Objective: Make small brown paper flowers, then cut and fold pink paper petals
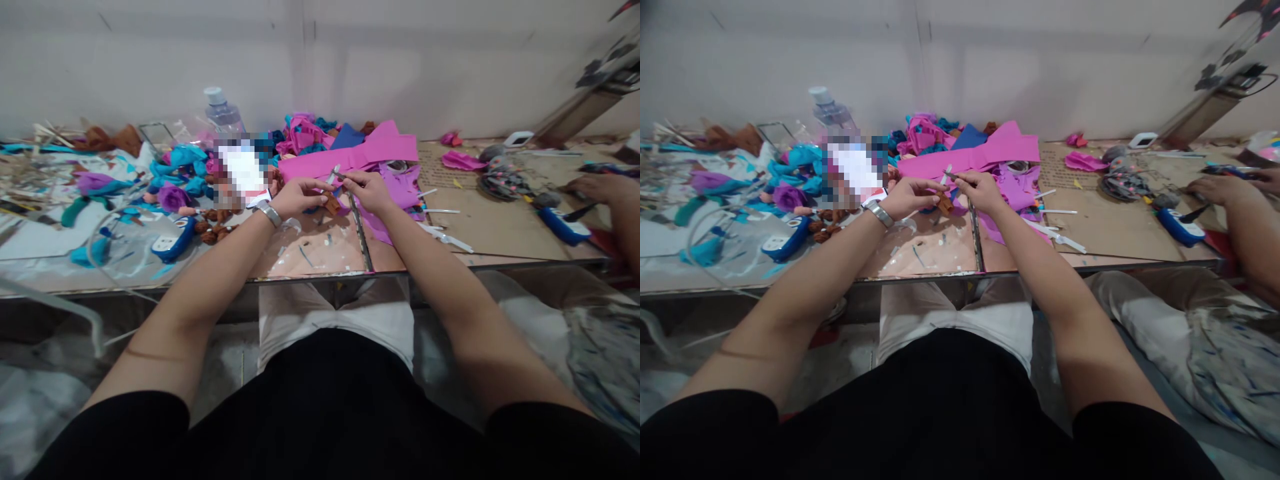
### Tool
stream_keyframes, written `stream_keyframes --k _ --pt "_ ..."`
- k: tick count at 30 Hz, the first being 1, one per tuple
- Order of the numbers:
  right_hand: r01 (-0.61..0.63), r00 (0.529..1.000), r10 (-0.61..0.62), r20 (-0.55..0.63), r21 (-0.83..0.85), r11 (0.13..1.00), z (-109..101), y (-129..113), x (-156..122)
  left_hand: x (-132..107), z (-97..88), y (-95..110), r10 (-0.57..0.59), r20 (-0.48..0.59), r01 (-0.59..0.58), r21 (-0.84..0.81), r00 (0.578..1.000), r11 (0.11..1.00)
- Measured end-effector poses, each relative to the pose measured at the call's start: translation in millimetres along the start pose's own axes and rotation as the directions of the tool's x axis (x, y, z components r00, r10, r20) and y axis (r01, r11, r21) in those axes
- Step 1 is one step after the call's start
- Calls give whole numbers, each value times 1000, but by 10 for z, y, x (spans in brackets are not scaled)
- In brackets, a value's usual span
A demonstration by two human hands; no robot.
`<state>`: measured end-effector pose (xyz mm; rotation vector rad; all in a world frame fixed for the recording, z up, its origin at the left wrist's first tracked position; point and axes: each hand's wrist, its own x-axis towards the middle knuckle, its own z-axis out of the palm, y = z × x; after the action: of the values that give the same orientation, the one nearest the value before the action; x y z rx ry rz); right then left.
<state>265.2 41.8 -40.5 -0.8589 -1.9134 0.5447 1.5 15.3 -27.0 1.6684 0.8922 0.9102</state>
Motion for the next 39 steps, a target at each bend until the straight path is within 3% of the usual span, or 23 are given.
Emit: stream_keyframes --k 29,34,39 --pt "30 993 -39 -109 -85 996 90 110 -7 -9 6 34 -13 -20 13 -8 1000 1000" --pt "-53 982 55 -183 16 998 108 111 7 -3 2 18 4 -22 -3 15 1000 1000" --pt "-119 980 118 -160 2 993 78 159 -1 8 22 -2 39 39 -40 32 999 999"
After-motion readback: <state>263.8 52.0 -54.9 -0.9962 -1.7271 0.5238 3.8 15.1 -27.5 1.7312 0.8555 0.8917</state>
